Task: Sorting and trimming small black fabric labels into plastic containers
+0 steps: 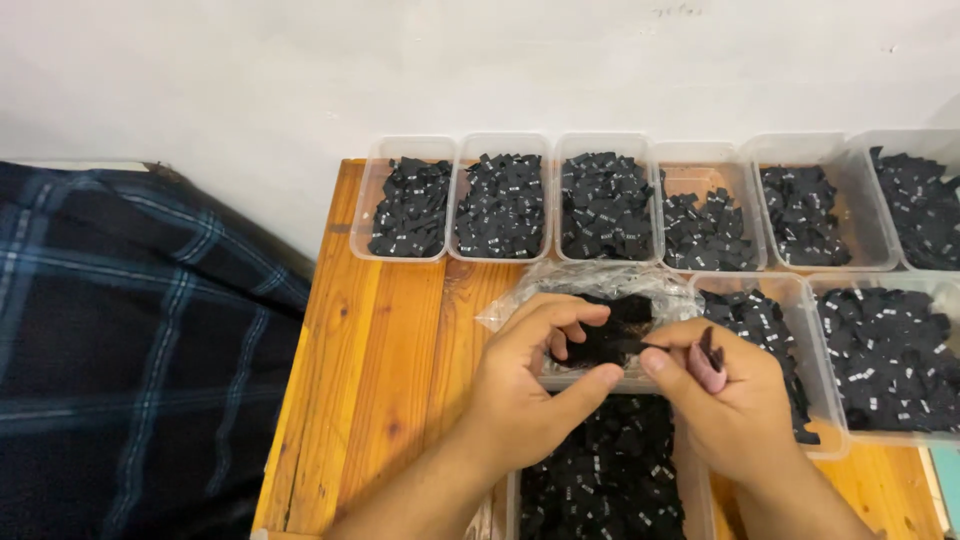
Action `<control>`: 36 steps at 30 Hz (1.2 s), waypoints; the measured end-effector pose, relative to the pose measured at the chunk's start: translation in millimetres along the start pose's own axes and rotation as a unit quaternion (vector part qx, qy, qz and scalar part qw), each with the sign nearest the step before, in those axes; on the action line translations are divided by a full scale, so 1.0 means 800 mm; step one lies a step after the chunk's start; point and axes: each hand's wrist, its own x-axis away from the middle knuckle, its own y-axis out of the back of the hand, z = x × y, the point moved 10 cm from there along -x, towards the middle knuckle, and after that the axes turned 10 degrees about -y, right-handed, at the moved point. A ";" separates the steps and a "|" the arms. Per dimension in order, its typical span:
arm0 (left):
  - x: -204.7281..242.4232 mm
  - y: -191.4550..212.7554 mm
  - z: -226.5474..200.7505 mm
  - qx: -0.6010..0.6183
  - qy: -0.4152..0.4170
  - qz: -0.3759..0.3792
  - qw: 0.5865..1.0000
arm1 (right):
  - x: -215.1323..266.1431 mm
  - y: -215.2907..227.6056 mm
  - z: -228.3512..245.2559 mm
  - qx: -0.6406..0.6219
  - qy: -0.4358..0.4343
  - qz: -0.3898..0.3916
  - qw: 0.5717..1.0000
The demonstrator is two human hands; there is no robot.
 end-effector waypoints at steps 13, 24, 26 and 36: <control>0.014 -0.008 0.029 0.123 0.045 -0.040 0.991 | 0.005 -0.011 0.018 0.023 -0.011 0.009 1.000; 0.017 -0.017 0.026 0.141 0.081 -0.005 0.987 | 0.009 -0.009 0.032 0.051 0.047 0.011 0.998; 0.017 -0.016 0.028 0.138 0.083 -0.007 0.987 | 0.008 -0.009 0.032 0.048 0.055 0.010 0.997; 0.026 -0.028 0.043 0.274 0.144 -0.001 0.951 | 0.012 -0.010 0.030 0.060 0.056 0.009 0.997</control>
